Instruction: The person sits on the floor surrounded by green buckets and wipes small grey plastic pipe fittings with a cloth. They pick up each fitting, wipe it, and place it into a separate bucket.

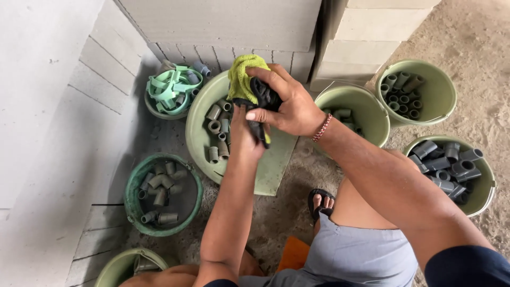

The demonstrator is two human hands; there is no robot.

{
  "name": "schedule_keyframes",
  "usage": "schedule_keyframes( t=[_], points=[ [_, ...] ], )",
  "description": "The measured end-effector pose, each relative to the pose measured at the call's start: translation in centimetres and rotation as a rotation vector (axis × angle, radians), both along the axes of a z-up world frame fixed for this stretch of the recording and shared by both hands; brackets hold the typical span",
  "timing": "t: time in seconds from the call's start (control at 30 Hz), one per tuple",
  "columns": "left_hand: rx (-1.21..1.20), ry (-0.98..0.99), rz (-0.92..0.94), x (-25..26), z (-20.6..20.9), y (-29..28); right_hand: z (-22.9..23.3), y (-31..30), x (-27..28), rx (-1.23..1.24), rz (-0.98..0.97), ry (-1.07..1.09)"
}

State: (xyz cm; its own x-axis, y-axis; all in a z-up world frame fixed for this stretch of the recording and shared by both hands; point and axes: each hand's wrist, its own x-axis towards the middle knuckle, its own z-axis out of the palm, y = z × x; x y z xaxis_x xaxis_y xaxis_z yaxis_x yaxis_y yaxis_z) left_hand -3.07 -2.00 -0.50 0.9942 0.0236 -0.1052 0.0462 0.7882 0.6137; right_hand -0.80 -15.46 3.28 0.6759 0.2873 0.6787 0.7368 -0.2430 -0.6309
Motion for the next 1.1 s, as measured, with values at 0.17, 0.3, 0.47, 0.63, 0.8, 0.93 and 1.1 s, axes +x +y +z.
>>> schedule_keyframes(
  t=[0.17,0.3,0.47,0.63,0.8,0.93,1.1],
  points=[
    [0.036,-0.109,-0.149,1.8,-5.1,1.0,0.8,-0.8,0.2,0.104,-0.053,0.121],
    [0.025,-0.303,-0.388,1.1,-1.3,1.9,2.9,-1.4,0.0,0.148,0.111,0.269],
    [0.841,-0.608,0.235,0.2,0.1,0.6,3.0,-0.2,-0.5,-0.007,-0.201,0.347],
    [0.578,-0.416,0.321,0.9,-1.0,0.0,2.1,-0.2,1.1,0.307,-0.269,0.549],
    [0.220,0.037,0.126,0.7,3.7,2.8,2.7,-2.8,1.1,0.357,0.102,0.121],
    [0.137,0.230,-0.234,2.6,0.4,4.7,1.6,-1.5,-0.2,-0.121,0.130,-0.316],
    [0.267,0.116,-0.170,1.8,-2.5,3.1,0.1,0.3,-0.9,-0.160,-0.025,-0.338]
  ],
)
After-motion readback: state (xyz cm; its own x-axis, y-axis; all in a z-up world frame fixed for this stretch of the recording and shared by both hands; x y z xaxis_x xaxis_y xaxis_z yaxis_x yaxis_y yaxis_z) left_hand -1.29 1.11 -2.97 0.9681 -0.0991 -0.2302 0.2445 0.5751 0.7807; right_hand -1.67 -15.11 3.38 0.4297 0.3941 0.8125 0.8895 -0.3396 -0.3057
